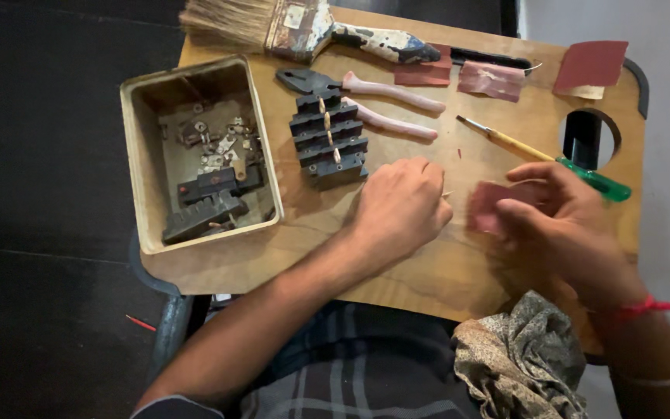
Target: The person wipes down an electrical component with a cloth, uses a screwdriver to loosen a screw on a separate metal piece, and then uses sandpaper to rub the surface of several small metal parts.
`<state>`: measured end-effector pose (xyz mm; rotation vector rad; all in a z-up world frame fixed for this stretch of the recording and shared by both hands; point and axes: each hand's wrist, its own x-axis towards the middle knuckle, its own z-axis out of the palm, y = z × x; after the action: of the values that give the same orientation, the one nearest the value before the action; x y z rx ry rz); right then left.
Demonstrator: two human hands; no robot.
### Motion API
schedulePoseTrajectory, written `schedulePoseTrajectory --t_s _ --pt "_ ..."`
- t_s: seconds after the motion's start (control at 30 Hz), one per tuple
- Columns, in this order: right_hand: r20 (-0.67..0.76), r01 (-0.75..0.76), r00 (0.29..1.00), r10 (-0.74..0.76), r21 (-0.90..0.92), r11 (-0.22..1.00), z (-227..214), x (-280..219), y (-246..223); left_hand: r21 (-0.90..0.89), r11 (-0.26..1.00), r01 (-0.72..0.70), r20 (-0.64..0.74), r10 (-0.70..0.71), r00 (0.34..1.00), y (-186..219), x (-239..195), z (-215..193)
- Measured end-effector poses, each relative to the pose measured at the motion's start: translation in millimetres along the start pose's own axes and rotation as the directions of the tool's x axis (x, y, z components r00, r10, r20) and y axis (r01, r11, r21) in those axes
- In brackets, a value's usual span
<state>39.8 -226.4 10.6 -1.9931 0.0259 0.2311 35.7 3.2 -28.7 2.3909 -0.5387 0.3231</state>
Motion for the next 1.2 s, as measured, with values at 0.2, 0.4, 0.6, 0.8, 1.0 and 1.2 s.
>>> schedulePoseTrajectory --t_s 0.2,0.4,0.6,0.8,1.0,1.2 --pt "0.107 0.259 0.965 -0.239 -0.245 0.934 14 5 -6 -0.530 0.784 0.322 0.204 -0.251 0.946 6 -9 -24" --pt "0.206 0.562 0.602 -0.771 -0.795 0.226 30 -16 -41 -0.815 -0.043 0.578 0.579 -0.126 0.806 -3 -4 -12" --pt "0.044 0.439 0.893 -0.447 -0.299 0.847 13 -30 -32 -0.743 -0.306 0.596 0.623 0.010 0.782 -4 -7 9" --pt "0.024 0.346 0.936 -0.352 0.133 0.929 2 -28 -14 -0.858 0.399 0.324 0.295 -0.134 0.946 20 -4 13" --pt "-0.104 0.343 0.932 -0.347 -0.055 0.938 -16 -22 -1 -0.128 0.991 0.036 -0.099 -0.049 0.994 34 6 3" --pt "-0.112 0.328 0.926 -0.361 -0.237 0.914 -5 -27 1 -0.162 0.986 -0.049 -0.152 0.025 0.988 32 16 10"
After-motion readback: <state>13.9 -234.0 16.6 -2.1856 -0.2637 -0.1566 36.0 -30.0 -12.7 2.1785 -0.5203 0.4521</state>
